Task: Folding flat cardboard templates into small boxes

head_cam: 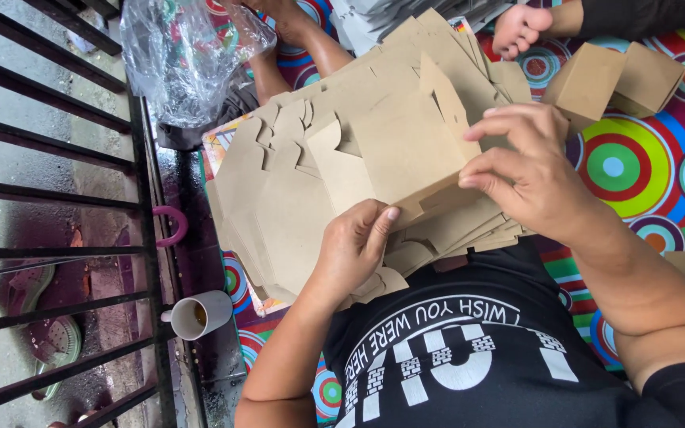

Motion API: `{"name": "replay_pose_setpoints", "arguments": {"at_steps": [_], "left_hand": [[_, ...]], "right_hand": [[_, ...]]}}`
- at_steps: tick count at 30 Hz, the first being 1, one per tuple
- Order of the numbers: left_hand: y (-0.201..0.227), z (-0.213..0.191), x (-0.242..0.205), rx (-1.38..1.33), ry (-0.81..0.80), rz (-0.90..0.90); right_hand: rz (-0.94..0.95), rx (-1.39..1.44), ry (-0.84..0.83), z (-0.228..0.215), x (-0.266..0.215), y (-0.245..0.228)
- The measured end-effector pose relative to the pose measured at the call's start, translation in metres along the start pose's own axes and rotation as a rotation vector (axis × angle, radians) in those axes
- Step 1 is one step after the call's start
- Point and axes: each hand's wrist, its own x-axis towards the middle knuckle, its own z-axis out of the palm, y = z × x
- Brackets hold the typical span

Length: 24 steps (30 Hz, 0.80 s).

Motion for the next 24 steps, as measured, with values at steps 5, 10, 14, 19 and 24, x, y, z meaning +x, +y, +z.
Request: {"name": "replay_pose_setpoints", "arguments": {"at_steps": [5,10,14,19,24], "left_hand": [[0.002,-0.01,-0.005,0.112,0.0,0.168],[0.044,-0.026,-0.046,0.521,0.507,0.594],[-0.004,0.002,-0.073,0.292,0.59,0.974],[-0.036,0.019,-0.05,0.233,0.793,0.79],[-0.015,-0.017,-0.042,0.206,0.743,0.538]], "right_hand": [[-0.062,0.136,-0.132,0.007,0.0,-0.001],[0.041,0.303,0.001,-0.006,0.005,-0.015],[0.164,0.553,0.198,-0.021,0.001,-0.021],[0.245,0.652,0.22,-0.031,-0.005,-0.02],[0.263,0.703,0.221,-0.021,-0.005,-0.012]]}}
